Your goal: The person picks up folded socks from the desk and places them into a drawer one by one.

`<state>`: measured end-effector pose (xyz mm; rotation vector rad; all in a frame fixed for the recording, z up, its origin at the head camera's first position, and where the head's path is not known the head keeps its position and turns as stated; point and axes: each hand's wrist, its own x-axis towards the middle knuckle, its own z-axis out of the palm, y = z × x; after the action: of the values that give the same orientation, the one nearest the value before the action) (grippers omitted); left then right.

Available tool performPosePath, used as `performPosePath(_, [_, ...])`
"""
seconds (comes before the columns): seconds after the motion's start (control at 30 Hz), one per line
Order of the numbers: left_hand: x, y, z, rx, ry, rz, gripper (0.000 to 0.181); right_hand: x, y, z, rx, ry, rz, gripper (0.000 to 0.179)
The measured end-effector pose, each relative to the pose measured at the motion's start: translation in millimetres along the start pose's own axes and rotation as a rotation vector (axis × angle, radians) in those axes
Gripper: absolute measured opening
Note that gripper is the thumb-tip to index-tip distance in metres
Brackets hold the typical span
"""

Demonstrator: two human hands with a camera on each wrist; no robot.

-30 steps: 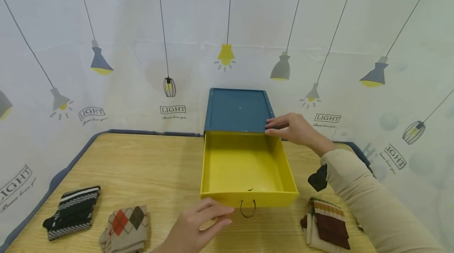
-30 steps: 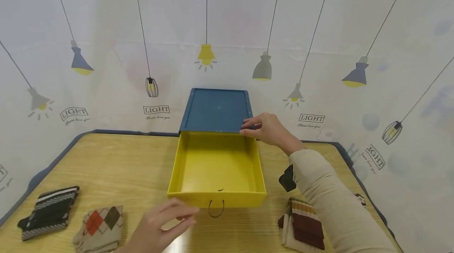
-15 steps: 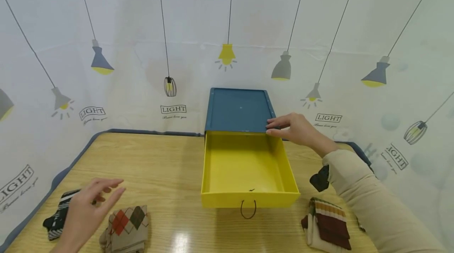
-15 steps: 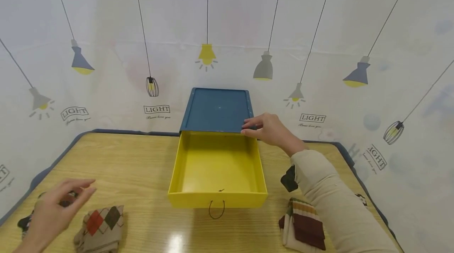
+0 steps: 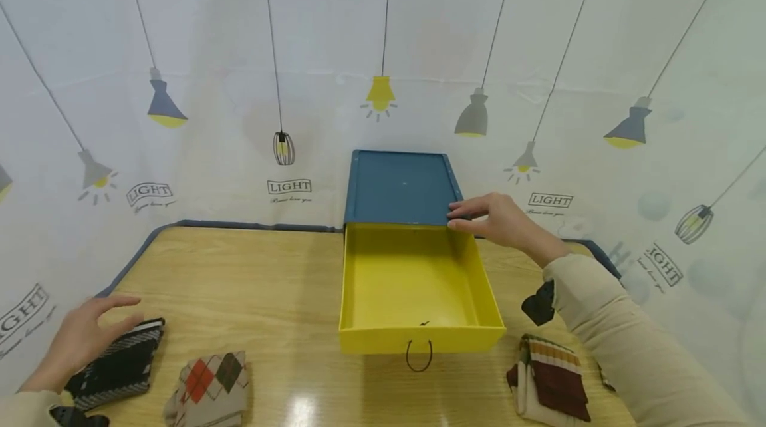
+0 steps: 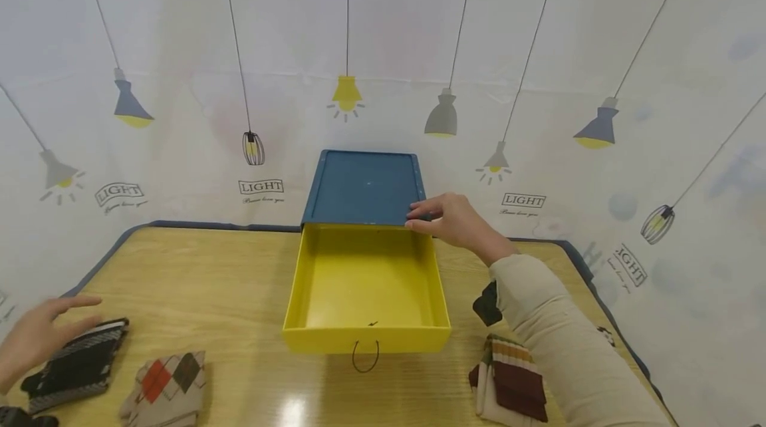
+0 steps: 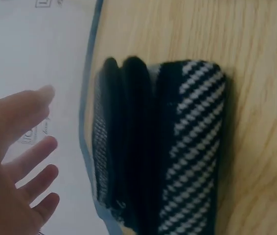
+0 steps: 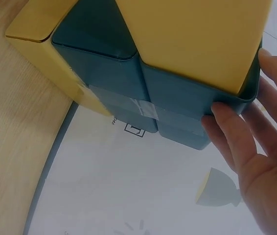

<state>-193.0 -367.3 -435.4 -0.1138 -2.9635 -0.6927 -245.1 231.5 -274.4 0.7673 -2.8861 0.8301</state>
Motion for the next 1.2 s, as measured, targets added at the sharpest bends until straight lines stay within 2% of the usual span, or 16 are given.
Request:
performPosePath(0.13, [1.3,-0.5,-2.2,-0.028,-0.227,-0.062,0.07,0.1,0,0,0.008,0.001,0.004,0.026])
performPosePath(0.27, [1.3,-7.3,3.2,-0.069,-0.321,-0.178,0.083,0.2,1,1,0.01,-0.002,0.008,0.027])
performPosePath(0.5, [-1.9,-19.8,10.5,-0.129,-0.349,-0.317,0.093,0.1,1,0,0.005,-0.001,-0.003,0.027])
performPosePath(0.8, [-4.0,-35.5,10.0,-0.209,-0.407,-0.354,0.095,-0.5,2,0,0.022,-0.004,-0.004,0.027])
performPosePath(0.97, [-6.9,-42.2,9.8,-0.182,-0.379,-0.397,0.096,-0.1,1,0,0.031,-0.004,-0.006,0.027])
performPosePath(1.2, [-8.9,-44.4,9.9,-0.213,-0.325,-0.419,0.095,-0.8,2,0,0.024,0.001,0.009,0.027])
